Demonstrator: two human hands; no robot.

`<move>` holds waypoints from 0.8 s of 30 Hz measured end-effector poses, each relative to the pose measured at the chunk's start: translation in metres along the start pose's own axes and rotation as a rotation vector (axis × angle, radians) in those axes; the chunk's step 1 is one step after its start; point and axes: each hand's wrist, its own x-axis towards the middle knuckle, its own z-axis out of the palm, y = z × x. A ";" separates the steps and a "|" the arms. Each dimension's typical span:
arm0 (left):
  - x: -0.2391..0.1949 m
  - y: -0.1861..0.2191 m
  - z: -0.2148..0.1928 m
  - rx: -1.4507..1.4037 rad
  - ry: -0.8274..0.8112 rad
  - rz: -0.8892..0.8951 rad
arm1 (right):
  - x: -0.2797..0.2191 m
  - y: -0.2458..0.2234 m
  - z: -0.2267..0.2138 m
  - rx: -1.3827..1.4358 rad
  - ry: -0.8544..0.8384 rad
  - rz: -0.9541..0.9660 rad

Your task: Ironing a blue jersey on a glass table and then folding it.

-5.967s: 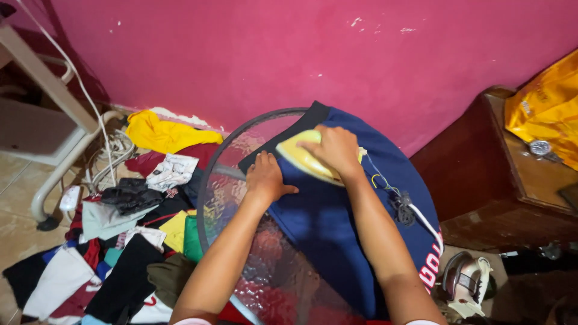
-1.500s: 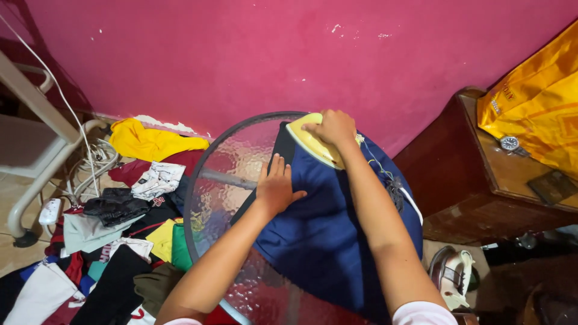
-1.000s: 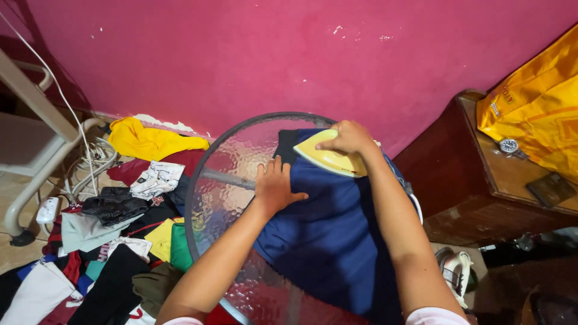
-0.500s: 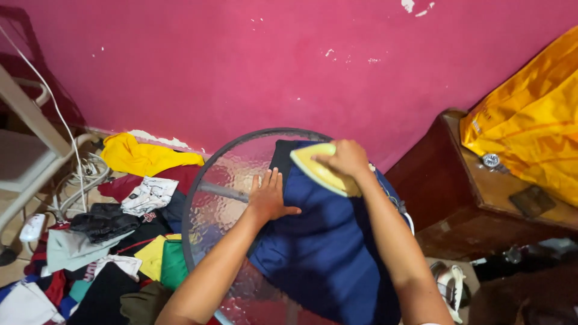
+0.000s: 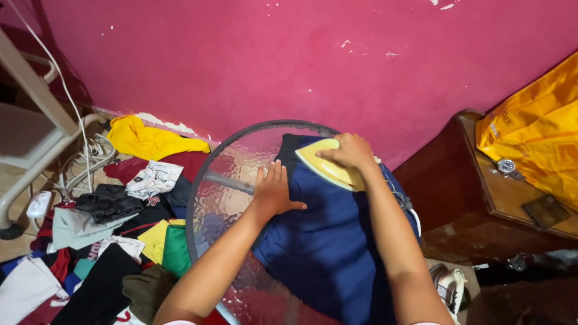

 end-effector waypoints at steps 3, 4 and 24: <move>-0.005 0.001 0.003 0.002 0.005 0.013 | -0.006 0.010 0.000 0.064 -0.029 0.029; -0.009 0.004 0.000 0.016 0.016 0.016 | -0.006 0.011 0.002 0.055 0.013 0.073; 0.065 -0.004 0.012 -0.155 0.274 0.137 | -0.015 0.007 -0.001 0.076 -0.013 0.090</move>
